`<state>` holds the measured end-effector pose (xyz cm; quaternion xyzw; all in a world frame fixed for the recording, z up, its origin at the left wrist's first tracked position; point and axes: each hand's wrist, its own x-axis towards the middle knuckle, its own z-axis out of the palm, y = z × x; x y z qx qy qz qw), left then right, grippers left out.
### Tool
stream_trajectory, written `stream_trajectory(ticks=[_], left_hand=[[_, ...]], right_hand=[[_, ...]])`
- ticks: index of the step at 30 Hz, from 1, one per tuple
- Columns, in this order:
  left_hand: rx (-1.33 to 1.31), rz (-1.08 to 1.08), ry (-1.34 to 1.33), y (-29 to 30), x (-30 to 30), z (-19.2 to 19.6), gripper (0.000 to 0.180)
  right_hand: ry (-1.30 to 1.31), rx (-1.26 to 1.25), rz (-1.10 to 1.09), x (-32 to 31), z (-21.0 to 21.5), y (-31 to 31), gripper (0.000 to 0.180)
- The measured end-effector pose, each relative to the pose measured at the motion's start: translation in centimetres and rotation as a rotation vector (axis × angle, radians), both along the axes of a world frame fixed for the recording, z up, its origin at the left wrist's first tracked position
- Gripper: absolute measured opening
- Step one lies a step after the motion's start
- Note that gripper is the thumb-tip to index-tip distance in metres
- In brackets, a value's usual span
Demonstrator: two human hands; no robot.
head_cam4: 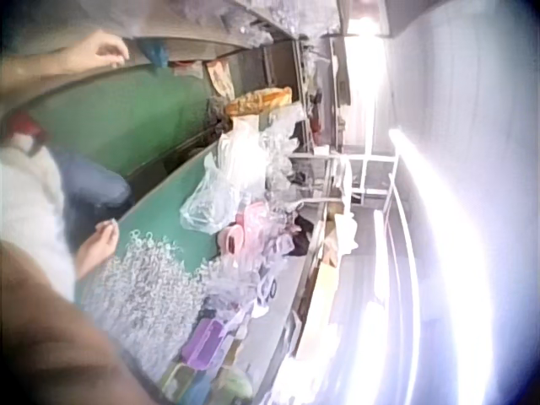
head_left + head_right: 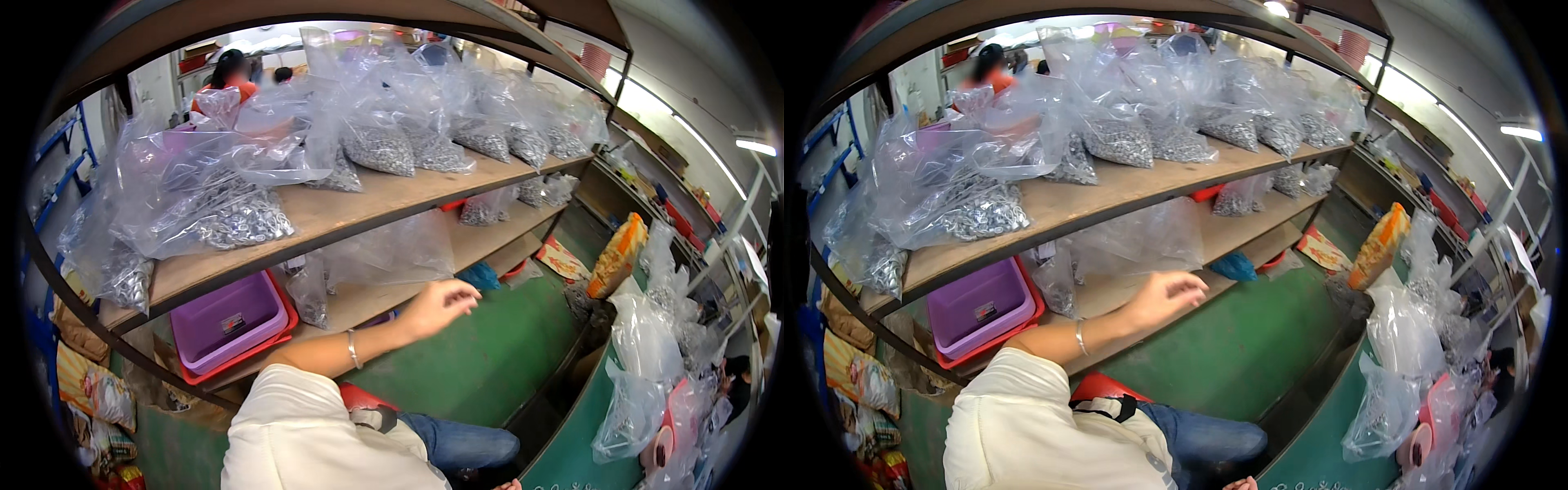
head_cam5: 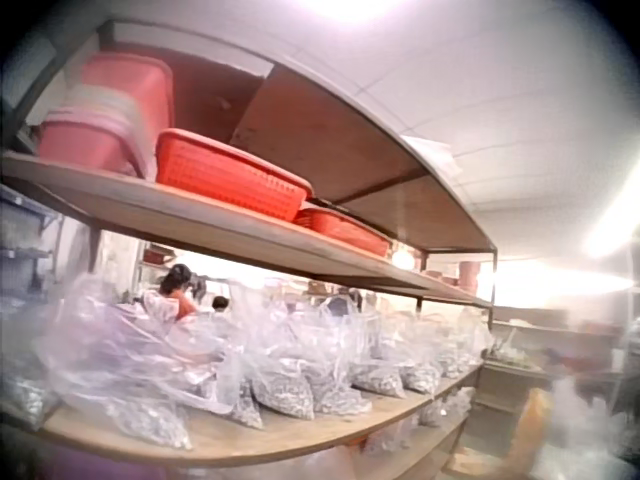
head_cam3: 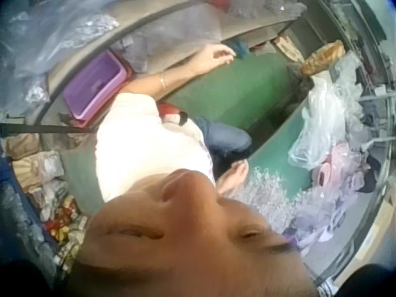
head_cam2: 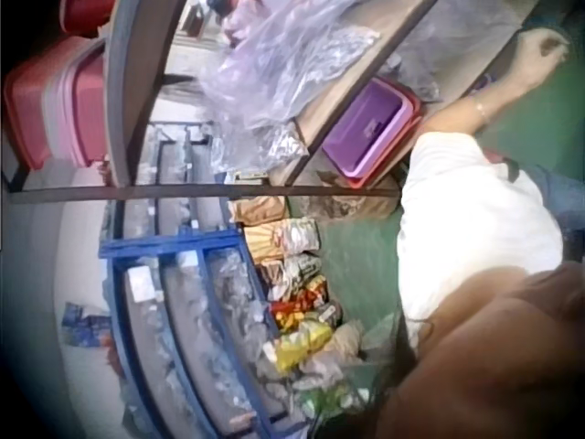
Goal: The person sorts through a large pile of small metal rings by hand on a green workbench, picking up small groups of rings and placing them into plastic bags which are then stored on shelves.
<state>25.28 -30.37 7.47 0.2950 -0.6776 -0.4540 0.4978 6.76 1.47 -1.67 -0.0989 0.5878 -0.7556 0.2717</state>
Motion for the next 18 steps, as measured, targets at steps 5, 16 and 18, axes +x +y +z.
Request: stream_trajectory(ticks=[5,16,18], left_hand=[[-0.292,0.453,-0.036,-5.9,7.3,7.8,0.011],[-0.897,1.32,0.066,-24.6,15.2,26.8,0.013],[-0.932,1.517,-0.062,-26.2,17.8,27.9,0.01]], right_hand=[[0.055,0.115,-0.024,-1.8,-0.7,-2.4,0.023],[0.703,0.452,-0.207,-4.9,-4.9,-5.5,0.023],[0.752,0.508,-0.244,-5.5,-5.8,-4.5,0.023]])
